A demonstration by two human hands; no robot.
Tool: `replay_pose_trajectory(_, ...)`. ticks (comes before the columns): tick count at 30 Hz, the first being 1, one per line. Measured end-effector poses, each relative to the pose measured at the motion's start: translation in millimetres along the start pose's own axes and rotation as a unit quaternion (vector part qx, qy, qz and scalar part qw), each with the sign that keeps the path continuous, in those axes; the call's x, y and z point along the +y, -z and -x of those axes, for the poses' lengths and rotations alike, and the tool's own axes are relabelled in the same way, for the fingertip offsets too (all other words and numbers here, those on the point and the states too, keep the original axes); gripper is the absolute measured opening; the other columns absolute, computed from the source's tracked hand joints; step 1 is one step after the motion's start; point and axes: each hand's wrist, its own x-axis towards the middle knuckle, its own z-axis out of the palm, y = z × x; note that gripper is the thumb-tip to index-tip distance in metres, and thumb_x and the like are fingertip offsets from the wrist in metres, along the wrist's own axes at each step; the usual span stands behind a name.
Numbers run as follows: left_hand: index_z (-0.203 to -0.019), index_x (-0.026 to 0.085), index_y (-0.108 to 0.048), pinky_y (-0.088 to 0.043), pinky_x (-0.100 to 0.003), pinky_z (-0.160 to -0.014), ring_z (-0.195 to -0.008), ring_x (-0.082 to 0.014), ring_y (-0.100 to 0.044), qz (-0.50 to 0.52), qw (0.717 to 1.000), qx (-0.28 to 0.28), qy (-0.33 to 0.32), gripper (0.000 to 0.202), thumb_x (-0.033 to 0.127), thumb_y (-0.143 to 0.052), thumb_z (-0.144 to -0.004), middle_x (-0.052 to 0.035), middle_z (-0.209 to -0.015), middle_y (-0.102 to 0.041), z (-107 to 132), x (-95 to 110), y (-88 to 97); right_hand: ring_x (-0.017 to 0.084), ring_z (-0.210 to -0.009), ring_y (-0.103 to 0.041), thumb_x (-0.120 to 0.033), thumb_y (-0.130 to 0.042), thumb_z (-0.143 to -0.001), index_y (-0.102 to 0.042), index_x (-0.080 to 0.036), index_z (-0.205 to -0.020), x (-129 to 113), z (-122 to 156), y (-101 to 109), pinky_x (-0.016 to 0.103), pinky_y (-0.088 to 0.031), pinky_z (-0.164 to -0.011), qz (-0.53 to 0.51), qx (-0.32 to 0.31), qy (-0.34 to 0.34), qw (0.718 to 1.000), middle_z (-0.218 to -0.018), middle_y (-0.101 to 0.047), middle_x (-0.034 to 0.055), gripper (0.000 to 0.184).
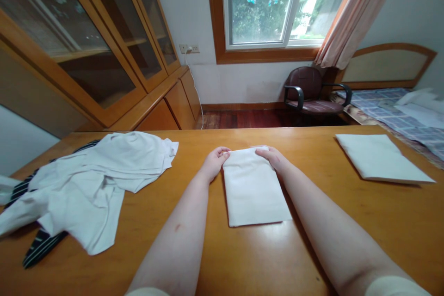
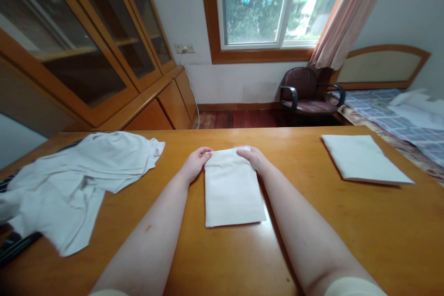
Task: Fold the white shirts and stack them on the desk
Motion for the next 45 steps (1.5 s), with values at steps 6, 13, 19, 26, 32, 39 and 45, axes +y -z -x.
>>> replay_pose_trajectory(6,-0.102,0.014,-0.063,-0.048,-0.027,-0.068,-0.07,-0.0135,-0.062,0.055,0.998,-0.025,0.012,0.048,0.038,-0.076,-0.063,-0.0045,-0.084,-0.069,-1.2,-3.6,0.1,0.022,-0.069,-0.065,-0.035,-0.067,-0.069,-0.067,-0.015,-0.079,-2.7,-0.7,-1.6,0.032,-0.052,-0.065,0.006,0.005,-0.023,1.0,-0.076,-0.071,0.0066,0.022)
replay_pose_trajectory(13,-0.123,0.017,-0.049,-0.051,-0.029,-0.071,-0.078,-0.0166,-0.065,0.15,0.988,-0.011,0.044,0.059,0.032,-0.072,-0.07,-0.0071,-0.093,-0.069,-3.7,-6.7,0.2,0.02,-0.076,-0.065,-0.026,-0.072,-0.063,-0.066,-0.019,-0.096,-1.7,-2.6,0.0,0.033,-0.052,-0.072,-0.025,0.068,-0.018,0.997,-0.085,-0.071,0.0043,0.034)
replay_pose_trajectory(19,-0.139,0.023,-0.032,-0.052,-0.034,-0.074,-0.087,-0.0216,-0.066,0.12,0.979,-0.135,0.098,0.083,0.034,-0.075,-0.068,-0.0118,-0.11,-0.066,6.1,-3.3,0.9,0.022,-0.073,-0.065,-0.033,-0.072,-0.063,-0.063,-0.02,-0.096,6.3,-9.8,5.0,0.034,-0.053,-0.067,-0.049,0.171,0.023,0.984,-0.076,-0.069,0.0033,0.037)
replay_pose_trajectory(26,-0.144,0.031,-0.027,-0.044,-0.041,-0.093,-0.11,-0.0262,-0.058,0.096,0.974,-0.203,0.018,0.1,0.024,-0.08,-0.06,-0.0104,-0.126,-0.058,8.6,-4.2,-1.9,0.022,-0.085,-0.066,-0.035,-0.069,-0.068,-0.057,-0.023,-0.109,10.3,-17.1,12.1,0.036,-0.053,-0.077,-0.081,0.179,0.046,0.979,-0.09,-0.07,0.0045,0.045)
replay_pose_trajectory(32,-0.128,0.021,-0.051,-0.045,-0.041,-0.092,-0.107,-0.0265,-0.059,0.111,0.973,-0.194,0.051,0.076,0.02,-0.08,-0.058,-0.011,-0.117,-0.063,9.5,-2.9,-0.5,0.029,-0.098,-0.064,-0.053,-0.051,-0.081,-0.06,-0.017,-0.105,4.2,-9.2,3.1,0.045,-0.05,-0.086,-0.176,0.004,-0.07,0.982,-0.098,-0.07,0.0112,0.044)
replay_pose_trajectory(39,-0.132,0.019,-0.048,-0.05,-0.035,-0.083,-0.098,-0.0241,-0.062,0.103,0.991,-0.08,0.042,0.081,0.02,-0.079,-0.057,-0.0111,-0.119,-0.062,6.3,3.8,3.0,0.028,-0.107,-0.06,-0.054,-0.044,-0.084,-0.061,-0.016,-0.108,-0.6,1.2,-4.2,0.045,-0.044,-0.095,-0.168,-0.095,-0.065,0.979,-0.105,-0.069,0.0125,0.048)
replay_pose_trajectory(45,-0.137,0.019,-0.042,-0.05,-0.036,-0.085,-0.098,-0.0233,-0.062,0.117,0.993,-0.023,0.02,0.088,0.021,-0.078,-0.057,-0.0098,-0.118,-0.063,2.9,2.1,4.3,0.025,-0.099,-0.064,-0.033,-0.063,-0.073,-0.062,-0.013,-0.102,9.5,3.4,-1.0,0.04,-0.044,-0.097,-0.141,-0.145,-0.124,0.971,-0.1,-0.071,0.0115,0.035)
